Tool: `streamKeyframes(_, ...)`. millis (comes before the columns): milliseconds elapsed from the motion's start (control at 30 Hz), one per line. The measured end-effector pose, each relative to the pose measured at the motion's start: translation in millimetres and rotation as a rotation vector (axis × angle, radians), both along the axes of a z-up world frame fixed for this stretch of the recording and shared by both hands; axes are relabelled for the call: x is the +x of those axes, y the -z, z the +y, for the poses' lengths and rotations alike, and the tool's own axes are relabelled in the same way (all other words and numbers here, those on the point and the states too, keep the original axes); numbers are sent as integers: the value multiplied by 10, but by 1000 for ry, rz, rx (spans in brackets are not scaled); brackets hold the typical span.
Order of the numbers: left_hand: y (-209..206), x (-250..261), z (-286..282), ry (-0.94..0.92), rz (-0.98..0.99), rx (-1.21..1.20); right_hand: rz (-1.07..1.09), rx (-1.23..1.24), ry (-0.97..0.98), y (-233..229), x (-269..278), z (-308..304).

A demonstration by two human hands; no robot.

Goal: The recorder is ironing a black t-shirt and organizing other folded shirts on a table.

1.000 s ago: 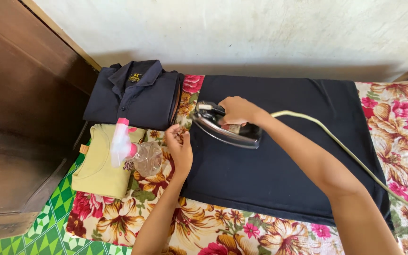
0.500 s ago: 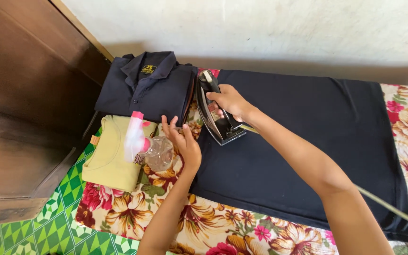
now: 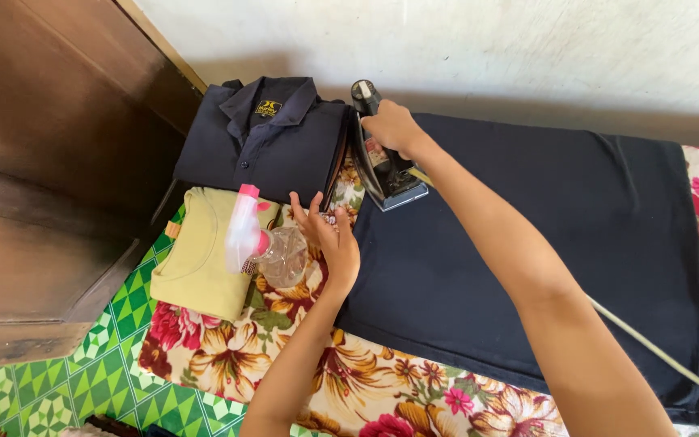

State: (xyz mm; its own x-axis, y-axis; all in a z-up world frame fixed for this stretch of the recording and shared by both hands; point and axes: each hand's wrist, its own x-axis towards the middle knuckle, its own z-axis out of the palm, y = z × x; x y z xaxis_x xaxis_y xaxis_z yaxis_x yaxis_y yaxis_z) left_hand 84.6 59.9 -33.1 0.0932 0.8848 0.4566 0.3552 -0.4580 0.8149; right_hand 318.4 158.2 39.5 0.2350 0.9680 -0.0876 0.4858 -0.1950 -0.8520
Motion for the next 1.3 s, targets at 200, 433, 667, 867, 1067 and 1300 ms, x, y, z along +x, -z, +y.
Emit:
streamKeyframes(200,-48,-21,-36,6,44,-16,-62,-164,23,-318,91,-174)
streamKeyframes(433,-90,60,-82,94,808,173,85,-98,-119,-480,182,-1148)
streamKeyframes(667,34,40,-19,150,882,63,-318,-176,22,-391,181,-1807)
streamKeyframes(867,41,55,-10,132,953,94,-405,-149,193,-280,429,-1374)
streamKeyframes(1067,-232,137,33,203,954,46,-448,-39,267,19,868,-710)
streamKeyframes(1300,-124,641,757,-199,1217,474,-438,-13,295,-61,842,-753)
